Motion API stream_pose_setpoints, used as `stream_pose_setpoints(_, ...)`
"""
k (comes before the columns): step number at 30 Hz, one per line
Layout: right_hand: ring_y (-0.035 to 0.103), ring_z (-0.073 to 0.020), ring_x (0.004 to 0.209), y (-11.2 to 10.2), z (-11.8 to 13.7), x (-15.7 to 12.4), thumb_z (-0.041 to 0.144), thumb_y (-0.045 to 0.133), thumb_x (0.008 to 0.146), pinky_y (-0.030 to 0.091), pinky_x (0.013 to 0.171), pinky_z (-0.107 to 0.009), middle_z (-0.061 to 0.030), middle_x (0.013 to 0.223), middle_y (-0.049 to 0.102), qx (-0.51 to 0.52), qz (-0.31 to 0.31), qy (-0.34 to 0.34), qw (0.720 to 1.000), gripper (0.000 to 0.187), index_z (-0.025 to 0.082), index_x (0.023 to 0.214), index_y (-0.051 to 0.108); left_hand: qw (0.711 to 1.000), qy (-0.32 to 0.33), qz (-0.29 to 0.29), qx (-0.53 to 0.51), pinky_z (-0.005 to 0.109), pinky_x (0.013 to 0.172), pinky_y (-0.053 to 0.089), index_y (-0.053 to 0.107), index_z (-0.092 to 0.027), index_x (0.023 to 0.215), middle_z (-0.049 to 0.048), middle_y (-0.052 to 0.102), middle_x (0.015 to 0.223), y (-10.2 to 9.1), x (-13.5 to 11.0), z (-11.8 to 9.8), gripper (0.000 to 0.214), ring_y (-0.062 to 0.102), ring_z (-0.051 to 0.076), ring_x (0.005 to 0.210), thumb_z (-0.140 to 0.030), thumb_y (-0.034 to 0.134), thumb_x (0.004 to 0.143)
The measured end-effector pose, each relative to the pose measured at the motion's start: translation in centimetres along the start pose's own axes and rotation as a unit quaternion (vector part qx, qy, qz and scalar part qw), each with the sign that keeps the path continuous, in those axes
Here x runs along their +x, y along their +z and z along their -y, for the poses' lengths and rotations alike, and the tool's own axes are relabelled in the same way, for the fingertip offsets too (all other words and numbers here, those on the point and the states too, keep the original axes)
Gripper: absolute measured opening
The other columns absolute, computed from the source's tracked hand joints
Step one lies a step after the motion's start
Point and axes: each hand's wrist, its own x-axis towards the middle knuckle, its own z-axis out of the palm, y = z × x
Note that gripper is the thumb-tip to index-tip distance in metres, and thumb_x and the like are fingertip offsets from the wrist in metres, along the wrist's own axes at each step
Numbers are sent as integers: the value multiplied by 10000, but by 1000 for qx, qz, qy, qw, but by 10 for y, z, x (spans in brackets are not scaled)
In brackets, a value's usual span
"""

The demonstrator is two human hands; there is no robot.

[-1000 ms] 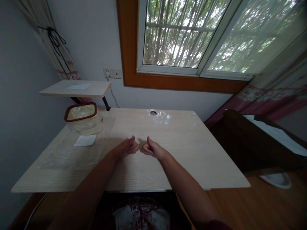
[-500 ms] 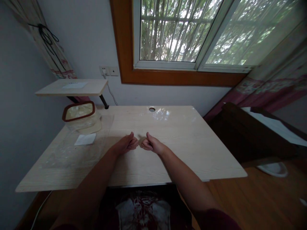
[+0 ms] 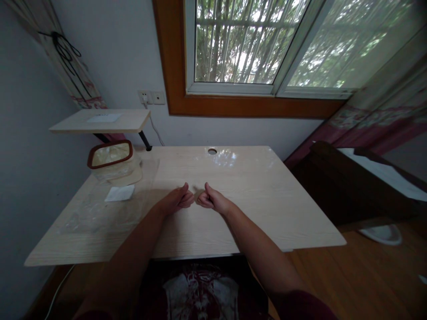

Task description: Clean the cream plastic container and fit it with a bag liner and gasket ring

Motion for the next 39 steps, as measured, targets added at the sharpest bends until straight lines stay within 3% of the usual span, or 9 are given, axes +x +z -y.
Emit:
stream_pose_setpoints(12, 230, -114, 424, -1, -2, -1, 836, 162, 924, 151, 489, -322, 34, 409, 271, -4, -9, 4, 1000, 795, 242, 446, 386, 1000, 10, -5, -6, 276, 462, 129, 296, -194, 460, -54, 232, 433, 1, 0, -1, 735, 175, 74, 414, -757, 457, 905)
stream_pose_setpoints(16, 250, -112, 416, 2, 3, 0, 809, 250, 934, 158, 491, -312, 44, 429, 351, -25, -88, -4, 996, 764, 213, 590, 583, 999, 32, -30, -16, 262, 462, 161, 398, -182, 522, -37, 331, 501, 3, 0, -1, 688, 233, 78, 445, -753, 486, 894)
stream_pose_setpoints(20, 330, -119, 477, 0, 10, 3, 678, 502, 922, 213, 503, -295, 50, 538, 466, -66, -266, -43, 961, 503, 210, 809, 650, 995, 46, -87, 6, 238, 509, 272, 580, -160, 734, 13, 528, 709, 3, -2, -8, 597, 384, 88, 545, -733, 521, 887)
stream_pose_setpoints(25, 466, -156, 643, -20, 10, 4, 542, 635, 847, 356, 615, -292, 33, 677, 546, -149, -429, -75, 888, 314, 229, 875, 641, 965, 74, -242, 63, 230, 549, 341, 590, -163, 792, 17, 573, 754, -7, -5, -15, 396, 462, 98, 599, -550, 623, 871)
stream_pose_setpoints(29, 515, -178, 729, -32, 7, 2, 474, 633, 829, 404, 711, -311, 13, 750, 590, -182, -464, -95, 862, 265, 220, 902, 653, 933, 69, -339, 102, 223, 576, 374, 602, -174, 831, 4, 596, 769, -22, -9, -18, 278, 504, 101, 627, -446, 660, 839)
stream_pose_setpoints(35, 504, -176, 717, -35, 7, 1, 429, 621, 828, 401, 690, -306, 22, 734, 558, -197, -451, -93, 865, 243, 223, 949, 665, 897, 41, -372, 236, 252, 640, 438, 647, -180, 874, 9, 644, 788, -42, -28, -25, 288, 565, 130, 666, -462, 649, 814)
stream_pose_setpoints(39, 488, -171, 719, -35, 7, 2, 414, 620, 826, 389, 679, -300, 20, 740, 549, -197, -452, -98, 865, 238, 223, 957, 675, 879, 28, -402, 256, 264, 639, 459, 648, -181, 842, 10, 645, 753, -47, -38, -25, 305, 595, 144, 664, -482, 627, 798)
